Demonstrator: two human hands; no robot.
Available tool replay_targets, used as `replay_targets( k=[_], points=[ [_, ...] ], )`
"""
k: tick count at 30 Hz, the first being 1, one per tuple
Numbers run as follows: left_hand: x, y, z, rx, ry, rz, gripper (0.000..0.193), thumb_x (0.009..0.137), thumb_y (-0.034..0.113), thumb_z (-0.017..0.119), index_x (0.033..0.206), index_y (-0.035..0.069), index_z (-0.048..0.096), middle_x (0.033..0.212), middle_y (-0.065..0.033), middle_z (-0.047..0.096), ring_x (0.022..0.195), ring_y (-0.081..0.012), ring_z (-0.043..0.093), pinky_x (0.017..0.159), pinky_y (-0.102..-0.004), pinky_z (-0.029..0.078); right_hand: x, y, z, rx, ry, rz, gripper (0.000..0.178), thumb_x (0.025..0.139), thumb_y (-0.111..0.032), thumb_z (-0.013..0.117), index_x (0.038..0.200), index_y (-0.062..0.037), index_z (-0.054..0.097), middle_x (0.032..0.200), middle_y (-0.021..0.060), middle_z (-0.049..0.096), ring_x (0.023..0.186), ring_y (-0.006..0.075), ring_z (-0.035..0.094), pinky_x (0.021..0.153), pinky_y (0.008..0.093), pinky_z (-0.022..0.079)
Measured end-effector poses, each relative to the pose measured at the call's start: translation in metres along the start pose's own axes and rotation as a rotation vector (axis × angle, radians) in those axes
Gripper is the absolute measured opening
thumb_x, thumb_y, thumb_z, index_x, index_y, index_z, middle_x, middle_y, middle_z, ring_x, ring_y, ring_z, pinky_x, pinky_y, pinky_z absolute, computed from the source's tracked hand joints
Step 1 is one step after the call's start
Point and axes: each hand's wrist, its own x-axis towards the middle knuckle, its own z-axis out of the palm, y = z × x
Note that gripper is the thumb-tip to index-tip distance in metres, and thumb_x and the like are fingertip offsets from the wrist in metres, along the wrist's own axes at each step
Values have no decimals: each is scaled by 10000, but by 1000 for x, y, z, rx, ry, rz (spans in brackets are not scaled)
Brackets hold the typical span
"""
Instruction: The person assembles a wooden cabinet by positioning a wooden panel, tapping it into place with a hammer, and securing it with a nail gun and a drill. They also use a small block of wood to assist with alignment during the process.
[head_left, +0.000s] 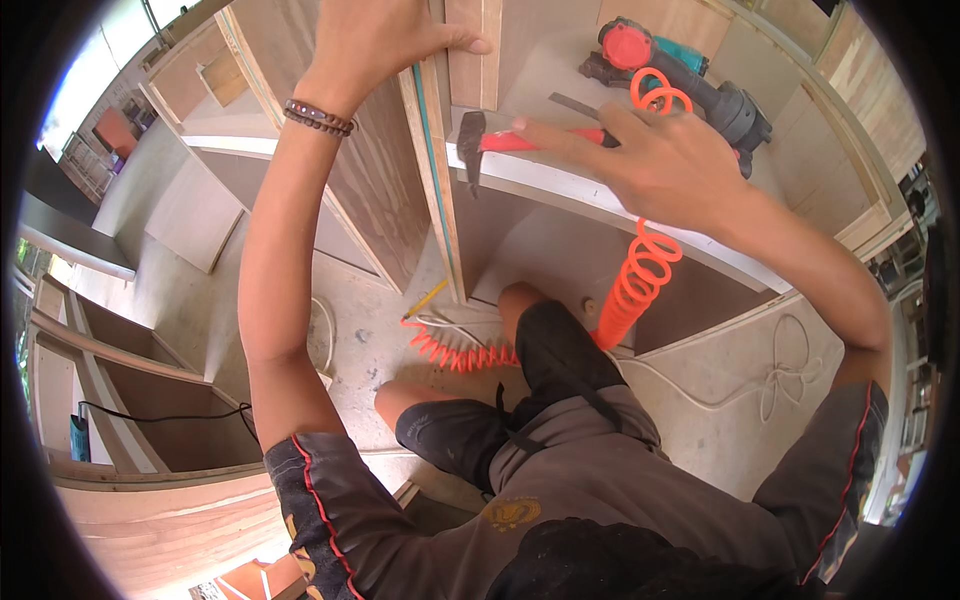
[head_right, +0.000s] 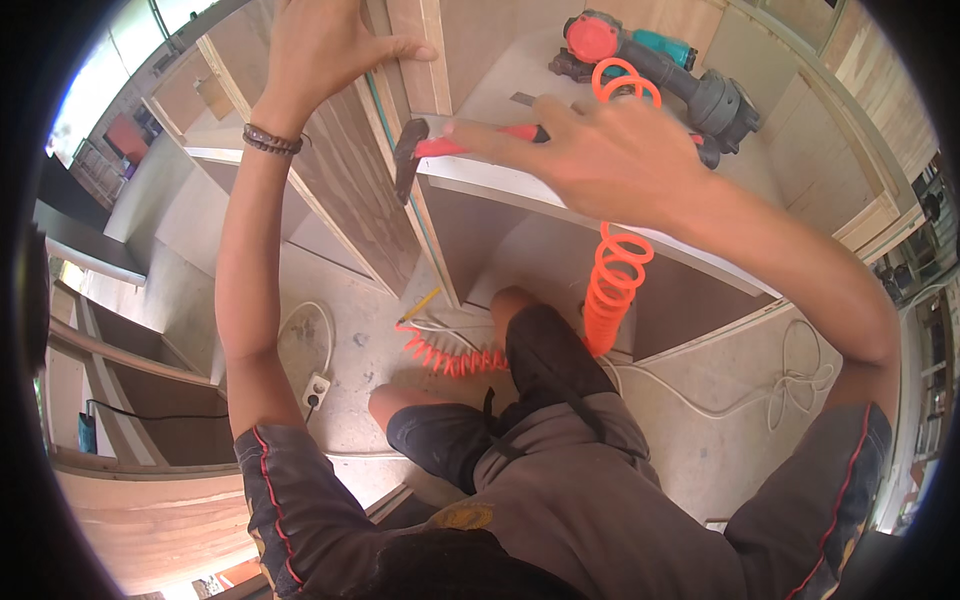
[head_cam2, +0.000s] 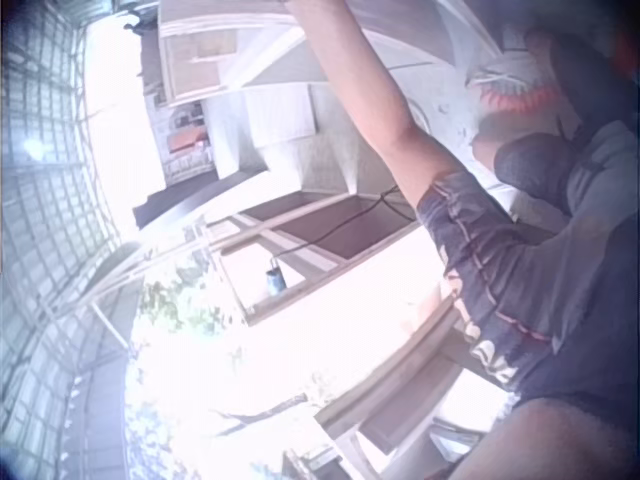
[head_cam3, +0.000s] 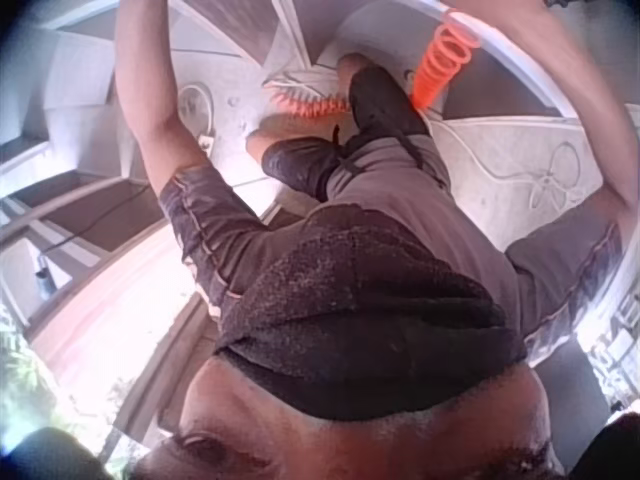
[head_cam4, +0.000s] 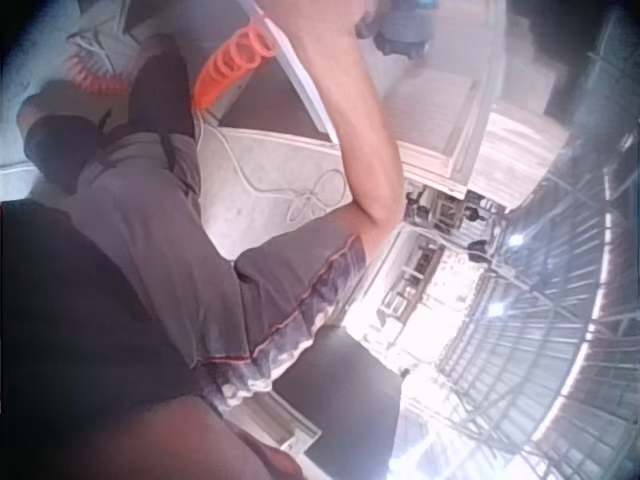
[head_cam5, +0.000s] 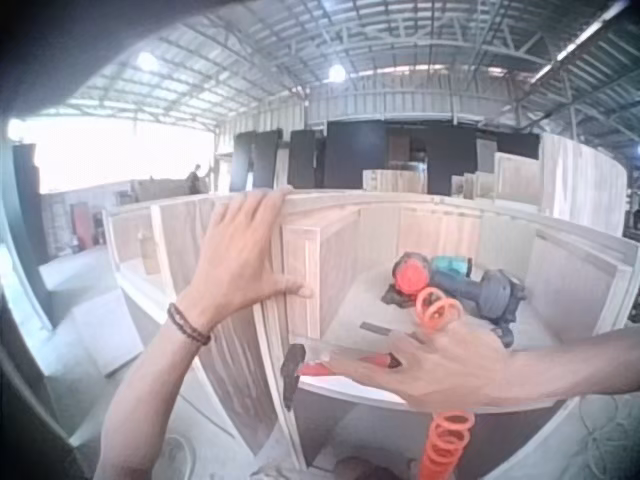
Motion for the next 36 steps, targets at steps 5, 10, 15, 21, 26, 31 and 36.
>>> replay_targets(
  k=[5, 10, 15, 21, 26, 31, 36],
  points=[
    [2, 0, 1, -31, 32, -7, 1157, 493, 468, 953, 1431, 3, 459, 1350, -183, 560, 1318, -354, 499, 1104, -468, 375, 10, -13, -13, -13, 140, -172, 802, 779, -112, 648, 1511, -413, 522, 706, -11, 434, 497, 152, 454, 397, 311, 387],
    [3, 4, 0, -61, 25, -42, 1144, 480, 465, 956, 1410, 6, 475, 1351, -183, 572, 1322, -355, 505, 1101, -474, 376, 12, 5, 18, -89, -304, 121, 759, 895, -150, 585, 1569, -447, 402, 753, 48, 601, 483, 157, 566, 368, 307, 408],
    [-2, 1, 3, -41, 68, -14, 1135, 477, 456, 959, 1408, 19, 478, 1358, -168, 572, 1324, -346, 506, 1092, -475, 378, 14, -18, -6, 13, -11, -131, 744, 866, -124, 615, 1539, -403, 463, 733, 54, 587, 449, 156, 499, 378, 311, 381],
    [-2, 8, 6, -61, 33, -39, 1133, 475, 461, 959, 1408, 33, 479, 1345, -159, 579, 1321, -333, 510, 1080, -467, 376, 20, 12, 7, -37, -394, 142, 744, 891, -105, 591, 1555, -384, 400, 781, 82, 630, 562, 264, 652, 399, 420, 451],
    [-2, 6, -3, -51, 10, -52, 1129, 473, 447, 959, 1412, 43, 479, 1333, -159, 584, 1317, -336, 510, 1079, -472, 372, 4, -20, -31, 119, -150, 57, 659, 901, -152, 635, 1512, -339, 474, 759, 76, 611, 578, 239, 646, 449, 409, 474],
    [2, 3, 1, 8, 5, -48, 1151, 484, 456, 954, 1440, 46, 463, 1351, -168, 571, 1331, -338, 498, 1096, -474, 365, -61, -67, -81, 776, -584, 302, 434, 943, -262, 670, 1365, -194, 594, 793, 80, 637, 657, 311, 661, 517, 446, 498],
    [2, 1, 2, -22, 30, -17, 1223, 483, 466, 954, 1509, 69, 420, 1357, -185, 552, 1320, -379, 487, 1118, -481, 353, -192, -207, -13, 1006, -953, 605, 316, 947, -273, 672, 1221, -116, 648, 983, 119, 686, 909, 343, 690, 781, 483, 560]
  ],
)
